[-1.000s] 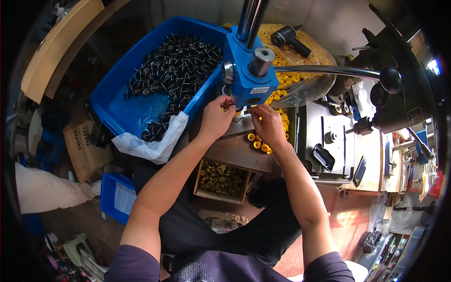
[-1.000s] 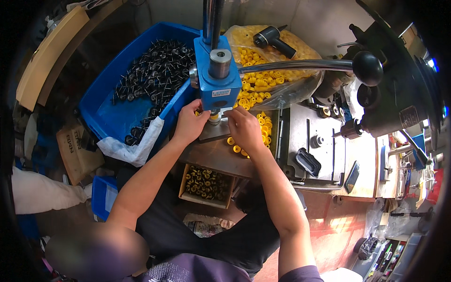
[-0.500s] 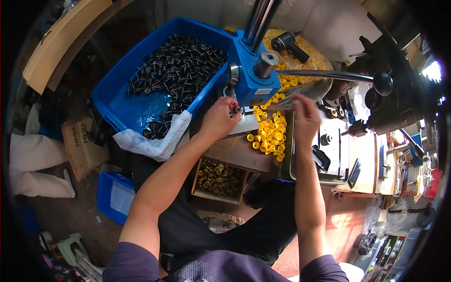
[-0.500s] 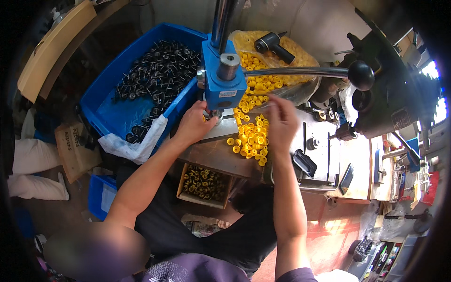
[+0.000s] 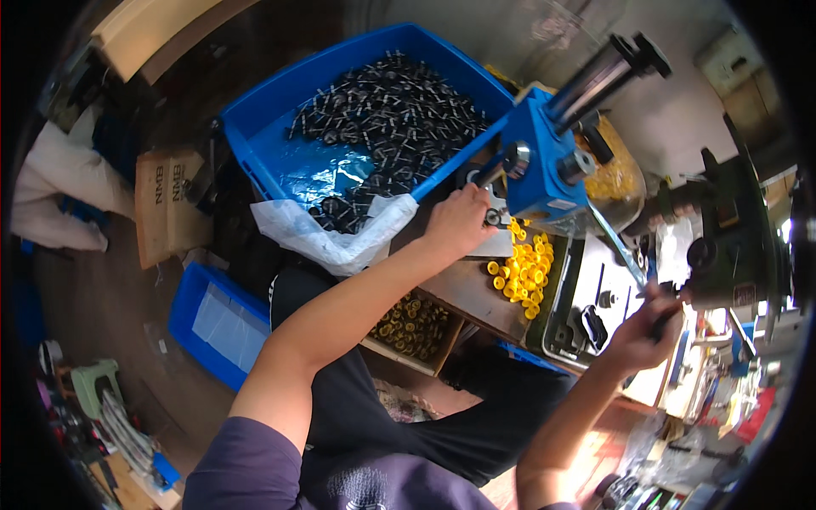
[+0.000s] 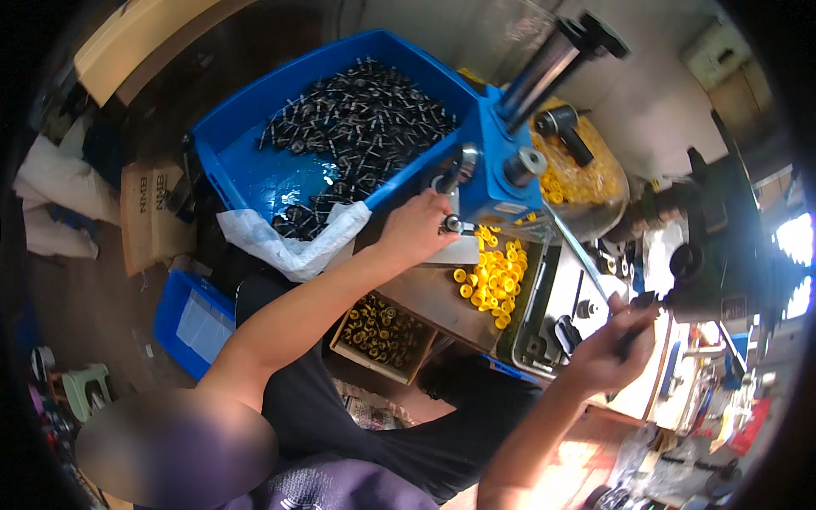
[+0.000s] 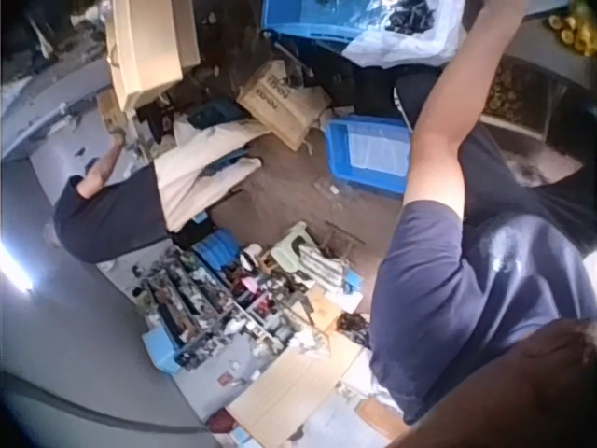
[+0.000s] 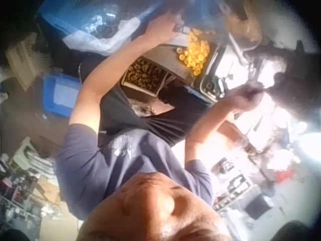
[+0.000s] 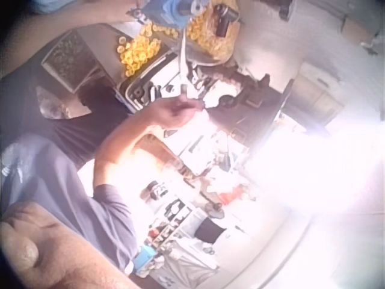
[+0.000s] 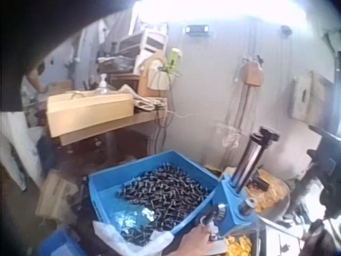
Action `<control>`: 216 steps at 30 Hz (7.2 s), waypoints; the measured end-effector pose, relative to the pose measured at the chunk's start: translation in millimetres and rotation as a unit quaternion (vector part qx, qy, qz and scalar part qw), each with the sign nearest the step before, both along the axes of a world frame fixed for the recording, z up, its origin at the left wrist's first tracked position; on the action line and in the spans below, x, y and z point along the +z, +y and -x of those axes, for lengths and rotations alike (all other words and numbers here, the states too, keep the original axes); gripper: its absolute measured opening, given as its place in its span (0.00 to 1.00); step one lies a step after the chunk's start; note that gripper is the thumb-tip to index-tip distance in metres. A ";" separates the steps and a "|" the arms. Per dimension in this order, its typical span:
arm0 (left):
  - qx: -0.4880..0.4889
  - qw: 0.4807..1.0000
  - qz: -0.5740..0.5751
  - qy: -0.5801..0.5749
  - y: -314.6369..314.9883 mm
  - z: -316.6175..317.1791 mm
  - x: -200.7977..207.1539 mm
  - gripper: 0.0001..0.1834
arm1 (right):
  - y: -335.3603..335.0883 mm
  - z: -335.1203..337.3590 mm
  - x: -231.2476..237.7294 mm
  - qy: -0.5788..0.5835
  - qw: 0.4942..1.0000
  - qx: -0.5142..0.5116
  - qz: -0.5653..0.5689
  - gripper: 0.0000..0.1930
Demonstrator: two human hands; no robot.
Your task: The person assembles small screws with yellow plastic components using a manual press.
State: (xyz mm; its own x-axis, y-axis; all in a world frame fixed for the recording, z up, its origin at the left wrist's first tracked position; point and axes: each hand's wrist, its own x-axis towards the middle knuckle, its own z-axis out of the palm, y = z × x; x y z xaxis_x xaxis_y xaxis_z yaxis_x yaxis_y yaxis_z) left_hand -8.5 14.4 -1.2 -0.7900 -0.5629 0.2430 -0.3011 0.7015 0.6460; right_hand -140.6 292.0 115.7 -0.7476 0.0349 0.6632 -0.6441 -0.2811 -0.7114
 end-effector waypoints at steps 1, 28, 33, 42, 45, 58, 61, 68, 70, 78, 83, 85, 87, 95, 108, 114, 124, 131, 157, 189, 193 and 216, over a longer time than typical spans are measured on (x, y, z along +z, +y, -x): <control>-0.012 1.000 0.000 0.011 3.6 3.2 2.8 0.25 | 24.3 -6.5 -37.8 -0.009 0.993 0.111 0.051 0.24; 0.031 0.981 -0.185 0.057 -9.6 -1.1 3.3 0.23 | -94.8 9.1 86.6 -0.121 0.939 0.305 0.106 0.34; 0.061 0.975 -0.208 0.052 -5.5 9.3 15.6 0.21 | -74.5 67.0 -106.6 0.058 0.879 0.034 -0.472 0.07; 0.028 0.978 -0.180 0.100 -13.0 -5.3 5.6 0.21 | -103.2 54.1 -139.8 0.082 0.747 0.044 -0.659 0.08; 0.031 0.976 -0.206 0.061 -12.5 -8.3 9.1 0.22 | -117.3 33.6 -121.3 0.066 0.838 0.059 -0.539 0.08; 0.015 0.974 -0.215 0.063 -17.8 -6.0 6.8 0.20 | -137.3 -10.0 -116.3 0.195 0.876 0.150 -0.416 0.09; -0.008 0.980 -0.190 0.062 -11.3 -1.4 7.4 0.20 | -129.4 -5.5 -112.4 0.132 0.896 0.136 -0.401 0.09; -0.054 0.995 -0.069 0.051 -6.9 0.9 5.9 0.17 | -121.2 -2.0 -103.9 0.092 0.906 0.126 -0.393 0.09; -0.055 0.997 -0.042 0.030 -7.3 1.7 1.0 0.19 | -119.2 1.2 -105.1 0.086 0.908 0.127 -0.390 0.09; 0.010 0.999 -0.035 -0.026 6.4 3.4 15.4 0.28 | -74.8 36.7 -5.7 0.004 0.988 0.143 -0.063 0.22; -0.006 0.999 -0.030 -0.021 -2.5 -4.7 10.7 0.25 | -73.5 32.7 134.8 -0.008 0.945 0.324 0.046 0.23; 0.000 0.999 -0.038 -0.015 -5.7 -6.6 8.1 0.23 | -85.8 20.2 131.9 -0.070 0.961 0.262 0.042 0.17; 0.013 1.000 -0.028 0.006 -4.7 -3.3 0.9 0.20 | -48.2 14.6 85.1 0.067 0.976 0.206 0.008 0.18; 0.004 0.999 -0.044 -0.010 -3.1 -2.2 -2.2 0.23 | -21.7 -76.5 -126.5 -0.178 0.979 -0.038 -0.088 0.25; -0.006 1.000 0.002 -0.005 6.2 6.3 -5.4 0.22 | -1.1 -73.2 -78.0 -0.114 0.985 -0.032 -0.121 0.24; 0.016 1.000 -0.021 0.005 -1.4 8.8 4.8 0.19 | -67.8 6.3 116.8 -0.002 0.971 0.237 -0.027 0.26; -0.475 0.753 -0.344 -0.297 12.1 -41.4 6.4 0.17 | -46.1 14.4 -74.9 -0.324 0.911 0.118 -0.226 0.24; -0.243 0.903 -0.070 -0.347 85.7 -84.1 -197.5 0.17 | -71.9 24.8 -72.3 -0.287 0.883 0.233 -0.290 0.15; -0.426 0.820 -0.308 -0.225 -17.2 -105.6 107.3 0.14 | -77.5 57.7 -130.0 0.055 0.702 0.045 -0.708 0.09; -0.024 0.998 0.019 -0.052 -47.6 -86.8 106.9 0.08 | -96.8 53.4 -120.8 -0.151 0.876 0.133 -0.438 0.10; -0.018 0.997 -0.025 0.070 1.4 -44.6 49.9 0.09 | -127.5 9.5 -106.5 -0.380 0.817 0.319 -0.295 0.08; -0.063 0.993 -0.032 0.091 0.2 5.6 6.6 0.12 | -131.7 -12.2 -106.0 -0.149 0.842 0.208 -0.474 0.11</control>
State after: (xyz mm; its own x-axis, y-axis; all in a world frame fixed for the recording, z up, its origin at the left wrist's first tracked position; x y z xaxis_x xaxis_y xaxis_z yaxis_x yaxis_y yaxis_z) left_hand -14.1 14.6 5.4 -0.8011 -0.4814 0.3557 -0.0873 0.6818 0.7263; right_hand -128.4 160.3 9.7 -0.7024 -0.7114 0.0250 -0.3825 0.3475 -0.8561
